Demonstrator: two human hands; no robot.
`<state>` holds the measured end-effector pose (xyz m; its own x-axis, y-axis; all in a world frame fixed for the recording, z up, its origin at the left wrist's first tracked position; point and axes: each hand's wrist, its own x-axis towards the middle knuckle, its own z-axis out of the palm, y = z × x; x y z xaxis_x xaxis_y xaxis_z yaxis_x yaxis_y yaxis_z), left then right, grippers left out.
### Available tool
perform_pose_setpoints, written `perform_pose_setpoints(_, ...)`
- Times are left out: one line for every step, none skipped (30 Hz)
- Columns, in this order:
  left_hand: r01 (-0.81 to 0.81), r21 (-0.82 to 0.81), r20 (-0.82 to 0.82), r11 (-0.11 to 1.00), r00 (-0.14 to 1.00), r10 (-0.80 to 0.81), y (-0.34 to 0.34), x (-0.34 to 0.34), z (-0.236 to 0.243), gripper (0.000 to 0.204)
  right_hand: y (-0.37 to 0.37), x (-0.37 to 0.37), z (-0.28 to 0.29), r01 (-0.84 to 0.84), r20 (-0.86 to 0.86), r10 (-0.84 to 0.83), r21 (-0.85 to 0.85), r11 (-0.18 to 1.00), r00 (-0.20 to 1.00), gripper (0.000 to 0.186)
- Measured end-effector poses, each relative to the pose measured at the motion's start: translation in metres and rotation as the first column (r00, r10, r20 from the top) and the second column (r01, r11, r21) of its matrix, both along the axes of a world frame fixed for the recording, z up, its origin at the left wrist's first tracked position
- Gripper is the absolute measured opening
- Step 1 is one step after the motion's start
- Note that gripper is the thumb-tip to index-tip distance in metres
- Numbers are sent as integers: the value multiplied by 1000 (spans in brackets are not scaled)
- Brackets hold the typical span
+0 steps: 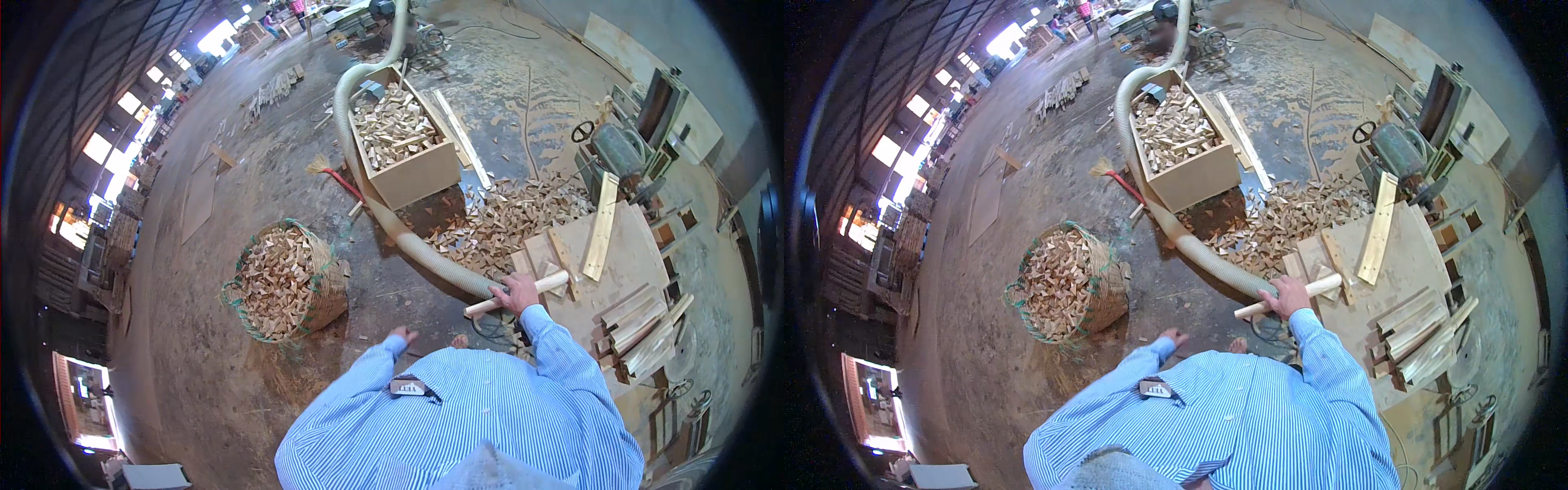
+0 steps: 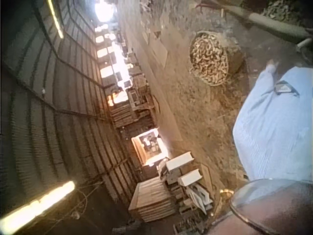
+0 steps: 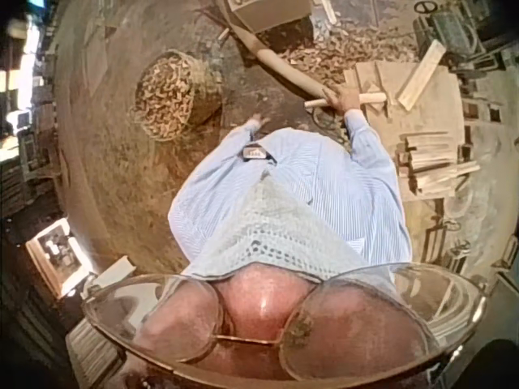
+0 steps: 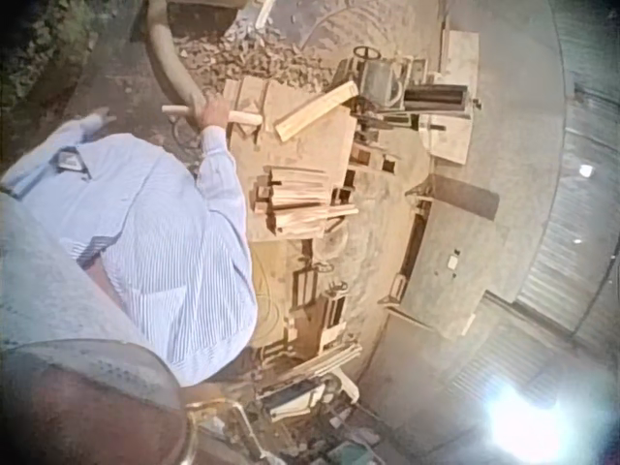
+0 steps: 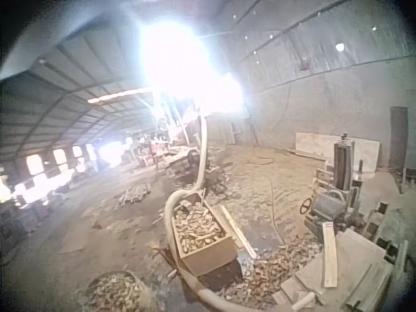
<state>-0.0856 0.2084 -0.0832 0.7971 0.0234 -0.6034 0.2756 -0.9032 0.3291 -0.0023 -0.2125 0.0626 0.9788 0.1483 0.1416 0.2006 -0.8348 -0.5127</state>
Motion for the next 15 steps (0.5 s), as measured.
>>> perform_pose_setpoints(-49,-47,21,998,999,50,-20,24,8,57,-6,-5,3,2,41,-6,116,993,999,42)
perform_pose_setpoints(-73,-156,146,985,985,96,-38,41,17,54,-12,-13,4,1,122,-20,153,988,992,38)
perform_pose_setpoints(-252,-295,-50,922,967,248,-59,67,26,52,-24,-25,5,-32,259,-16,180,983,966,38)
perform_pose_setpoints(-57,-188,262,981,959,106,-80,80,35,47,-37,-36,4,4,315,-64,186,982,947,39)
perform_pose_setpoints(-53,-285,302,957,943,142,-98,94,44,44,-53,-48,3,35,361,-86,144,989,929,43)
perform_pose_setpoints(-20,-311,305,950,945,120,-115,111,53,50,-70,-59,-1,103,323,-141,134,986,936,44)
perform_pose_setpoints(-6,-359,348,933,927,139,-132,119,59,42,-88,-71,-5,190,347,-224,130,973,911,46)
perform_pose_setpoints(90,-490,442,867,883,158,-150,121,62,33,-112,-85,-8,242,308,-250,65,968,918,50)
perform_pose_setpoints(84,-537,398,839,902,165,-164,125,65,38,-132,-99,-11,355,263,-362,77,932,894,52)
perform_pose_setpoints(48,-564,357,824,914,191,-183,126,66,38,-154,-116,-9,455,209,-443,-9,891,872,52)
perform_pose_setpoints(-45,-580,292,813,921,259,-198,125,67,38,-175,-129,-6,529,223,-505,-64,846,834,52)
perform_pose_setpoints(50,-588,346,807,918,196,-209,123,68,38,-191,-143,-1,566,154,-550,-81,821,820,52)
perform_pose_setpoints(33,-579,319,815,929,189,-219,121,71,41,-206,-151,4,631,151,-614,-120,767,775,52)
perform_pose_setpoints(-60,-571,225,818,947,227,-223,119,75,44,-216,-156,10,687,172,-666,-150,711,726,53)
perform_pose_setpoints(21,-557,297,830,939,175,-229,118,77,44,-227,-161,13,693,143,-678,-148,706,721,53)
